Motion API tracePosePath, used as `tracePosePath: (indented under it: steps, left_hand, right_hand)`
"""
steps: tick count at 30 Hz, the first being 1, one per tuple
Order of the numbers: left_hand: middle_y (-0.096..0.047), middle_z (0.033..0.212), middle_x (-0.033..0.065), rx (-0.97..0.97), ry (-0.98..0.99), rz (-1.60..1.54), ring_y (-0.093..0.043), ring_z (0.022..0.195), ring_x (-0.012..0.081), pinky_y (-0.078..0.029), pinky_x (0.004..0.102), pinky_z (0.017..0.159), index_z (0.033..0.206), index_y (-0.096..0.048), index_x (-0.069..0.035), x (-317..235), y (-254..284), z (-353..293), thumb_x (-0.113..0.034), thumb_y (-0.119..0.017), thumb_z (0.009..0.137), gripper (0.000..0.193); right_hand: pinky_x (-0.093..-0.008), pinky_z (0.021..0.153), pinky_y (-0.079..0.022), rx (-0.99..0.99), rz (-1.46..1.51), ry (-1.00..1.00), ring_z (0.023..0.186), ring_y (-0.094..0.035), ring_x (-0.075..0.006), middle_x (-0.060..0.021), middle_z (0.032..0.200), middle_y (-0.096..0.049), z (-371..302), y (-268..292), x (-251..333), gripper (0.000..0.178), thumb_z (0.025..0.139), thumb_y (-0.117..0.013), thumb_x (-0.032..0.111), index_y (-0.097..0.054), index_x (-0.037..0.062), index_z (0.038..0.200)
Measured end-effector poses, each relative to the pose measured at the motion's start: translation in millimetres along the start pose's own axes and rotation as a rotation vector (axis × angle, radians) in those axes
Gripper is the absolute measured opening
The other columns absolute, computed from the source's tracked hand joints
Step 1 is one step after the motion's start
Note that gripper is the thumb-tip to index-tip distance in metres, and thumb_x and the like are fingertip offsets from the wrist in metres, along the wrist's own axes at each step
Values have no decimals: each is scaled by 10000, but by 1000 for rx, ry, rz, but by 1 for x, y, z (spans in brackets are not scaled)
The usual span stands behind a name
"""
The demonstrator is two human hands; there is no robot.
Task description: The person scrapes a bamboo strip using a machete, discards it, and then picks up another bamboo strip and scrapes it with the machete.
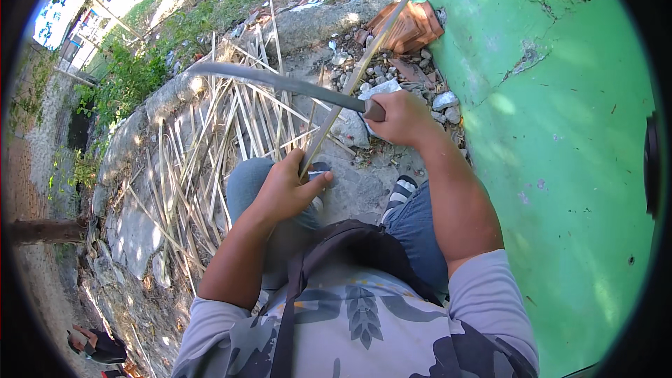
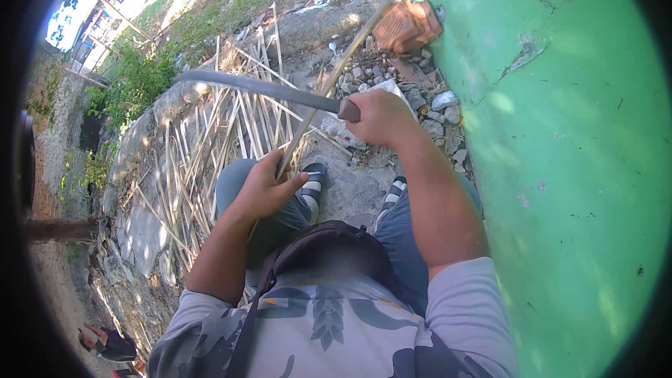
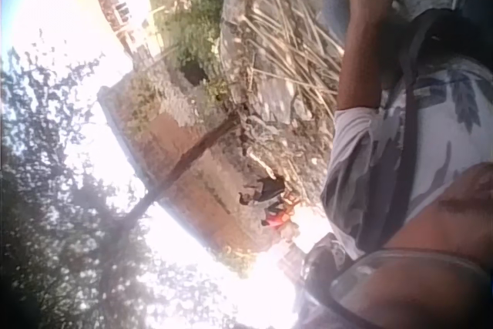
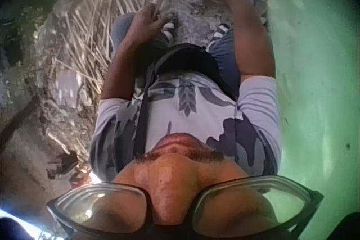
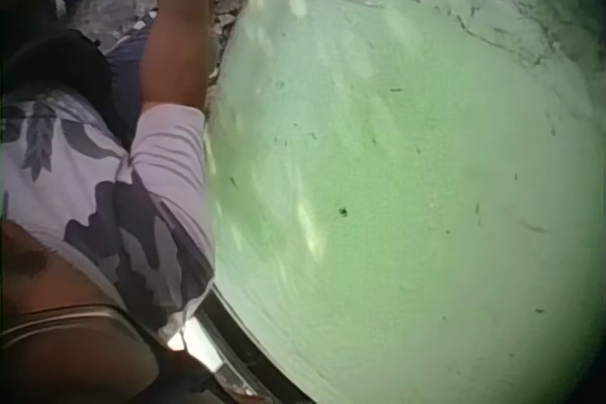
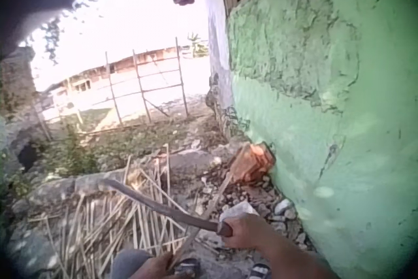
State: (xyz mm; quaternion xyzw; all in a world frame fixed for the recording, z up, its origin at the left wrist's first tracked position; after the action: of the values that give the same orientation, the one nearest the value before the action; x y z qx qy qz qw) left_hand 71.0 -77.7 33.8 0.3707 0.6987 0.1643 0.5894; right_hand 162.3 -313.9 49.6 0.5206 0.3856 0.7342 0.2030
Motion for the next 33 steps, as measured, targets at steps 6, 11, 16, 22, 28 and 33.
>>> tracePosePath:
  steps: [6, 11, 16, 22, 28, 33]
  left_hand:
    - [-609, 798, 140, 54, 34, -198, -579, 755, 206, -481, 394, 678, 966, -559, 38, 11, -11, 12, -446, -751, 915, 522]
    - [-577, 831, 110, 64, 26, -116, -554, 786, 186, -479, 376, 686, 1035, -547, 41, 3, -13, 14, -456, -752, 919, 550]
    - [-569, 877, 82, 132, 25, -311, -548, 812, 173, -480, 361, 715, 1070, -539, 27, 15, -10, 11, -432, -775, 905, 543]
    - [-556, 882, 52, 204, 42, -283, -529, 812, 146, -459, 320, 712, 1090, -537, 0, 10, -11, 16, -374, -812, 873, 512]
    - [-523, 830, 26, 235, 130, -444, -501, 752, 116, -422, 284, 654, 1095, -530, -22, 18, -10, 15, -328, -820, 861, 482]
    - [-506, 825, 16, 211, 1, -341, -492, 747, 117, -416, 289, 644, 1091, -531, -36, 11, -9, 13, -305, -834, 844, 475]
  right_hand:
    - [-471, 717, -535, 149, -122, 8, 798, -688, -373, -144, 810, -708, 1, -8, -14, 186, 776, -733, 271, -716, 111, 868]
    - [-474, 754, -545, 37, -46, -195, 853, -695, -368, -152, 859, -721, 2, -4, -37, 210, 773, -726, 279, -734, 126, 915]
    - [-473, 670, -526, 48, -95, 117, 737, -680, -378, -149, 748, -682, -3, -11, 6, 161, 760, -733, 246, -695, 108, 833]
    - [-467, 696, -528, 26, -31, -80, 780, -682, -375, -153, 792, -696, 4, -9, -32, 178, 778, -730, 257, -697, 96, 845]
    - [-443, 658, -511, -42, 57, -33, 706, -654, -391, -170, 739, -676, 4, -22, -6, 203, 800, -743, 245, -701, 54, 853]
    - [-470, 683, -520, 41, -121, 74, 740, -667, -389, -157, 765, -691, 10, -25, -8, 186, 799, -724, 257, -696, 87, 869]
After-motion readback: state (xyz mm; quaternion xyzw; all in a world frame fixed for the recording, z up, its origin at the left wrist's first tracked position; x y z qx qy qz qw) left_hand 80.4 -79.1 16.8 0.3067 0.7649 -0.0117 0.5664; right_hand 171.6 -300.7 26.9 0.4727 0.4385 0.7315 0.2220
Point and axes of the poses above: each hand's wrist, its own z-axis towards the middle knuckle, its own y-axis out of the back of the hand, x = y × z, the point moved 6 cm from there along z, towards the middle knuckle
